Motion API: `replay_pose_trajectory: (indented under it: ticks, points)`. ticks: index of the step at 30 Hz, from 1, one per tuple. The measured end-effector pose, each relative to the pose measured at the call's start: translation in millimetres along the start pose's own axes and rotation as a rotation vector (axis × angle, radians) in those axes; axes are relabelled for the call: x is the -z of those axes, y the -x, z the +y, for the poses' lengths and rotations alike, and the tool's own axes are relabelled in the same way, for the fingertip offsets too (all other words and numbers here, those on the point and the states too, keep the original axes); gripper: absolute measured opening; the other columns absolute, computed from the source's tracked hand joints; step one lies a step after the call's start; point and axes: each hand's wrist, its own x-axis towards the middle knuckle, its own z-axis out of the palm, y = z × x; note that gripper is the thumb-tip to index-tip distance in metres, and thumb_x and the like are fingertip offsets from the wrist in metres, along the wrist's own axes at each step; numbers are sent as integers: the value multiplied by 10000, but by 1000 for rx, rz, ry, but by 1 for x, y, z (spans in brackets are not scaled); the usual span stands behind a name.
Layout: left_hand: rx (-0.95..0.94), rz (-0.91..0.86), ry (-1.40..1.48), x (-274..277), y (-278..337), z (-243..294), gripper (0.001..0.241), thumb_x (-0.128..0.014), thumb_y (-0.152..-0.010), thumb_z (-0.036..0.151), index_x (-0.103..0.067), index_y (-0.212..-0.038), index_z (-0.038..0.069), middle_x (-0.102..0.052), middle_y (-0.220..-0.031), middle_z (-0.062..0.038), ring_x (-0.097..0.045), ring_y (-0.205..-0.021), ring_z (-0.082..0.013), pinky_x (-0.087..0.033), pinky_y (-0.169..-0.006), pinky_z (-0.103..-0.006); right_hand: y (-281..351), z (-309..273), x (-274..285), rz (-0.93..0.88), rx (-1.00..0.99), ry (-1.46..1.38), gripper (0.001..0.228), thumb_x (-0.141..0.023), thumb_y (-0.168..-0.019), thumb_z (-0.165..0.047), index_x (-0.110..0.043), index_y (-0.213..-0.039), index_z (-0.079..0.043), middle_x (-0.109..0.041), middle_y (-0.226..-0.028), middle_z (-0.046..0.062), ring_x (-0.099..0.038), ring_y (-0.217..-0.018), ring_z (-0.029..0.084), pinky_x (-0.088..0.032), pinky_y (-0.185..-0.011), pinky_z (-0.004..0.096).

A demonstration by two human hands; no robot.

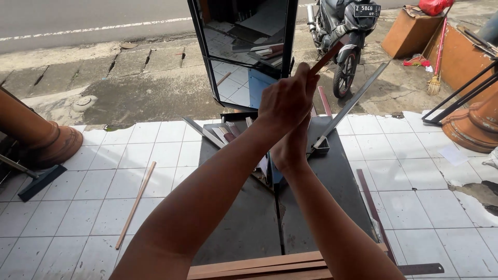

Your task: Measuring wood strips with a ruler and pencil, then cutting them to size using a manual miter guillotine.

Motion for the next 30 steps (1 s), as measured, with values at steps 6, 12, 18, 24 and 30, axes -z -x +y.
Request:
replay_pose_trajectory:
  ticks: [6, 12, 18, 24, 30]
  points:
    - [204, 717, 293, 67, -110, -47, 167, -455, -631, 111, -340, -531, 179, -324, -444, 33, -322, -422, -122, -271, -395, -316, -37, -6, -37, -435, 418, 498, 316, -356, -877, -402, -408, -864, -91, -472, -581, 40, -350, -338, 93, -285, -322, 226]
    - [558, 966, 980, 101, 4, -152, 353, -332, -644, 482, -359, -737, 143, -317, -528, 23, -377, -416, -156, -287, -398, -311, -28, 12, 35, -541, 655, 1350, 395, -582, -851, -322, -406, -1188, -215, -566, -646, 97, -544, -500, 236, -390, -439, 292]
    - [1154, 1084, 1541, 41, 197, -177, 390, -346, -801, 530, -402, -971, 184, -378, -714, 46, -435, -616, -137, -395, -592, -294, 26, 59, 116, -703, 102, 1812, 239, -431, -888, -375, -516, -995, -180, -623, -710, 126, -596, -604, 328, -457, -592, 417]
    - [1377, 991, 1636, -21, 360, -148, 373, -363, -870, 520, -280, -982, 174, -424, -962, 25, -509, -992, -125, -439, -920, -340, 70, 111, 203, -923, -262, 2015, 447, -285, -892, -495, -556, -824, -146, -568, -638, 116, -576, -632, 323, -445, -610, 419]
    - [1536, 1147, 1755, -56, 414, -148, 564, -219, -766, 718, -387, -750, 180, -342, -654, 27, -433, -628, -131, -437, -770, -379, 89, 137, 252, -858, -389, 1977, 410, -295, -874, -516, -544, -783, -203, -588, -658, 81, -600, -701, 287, -466, -630, 386]
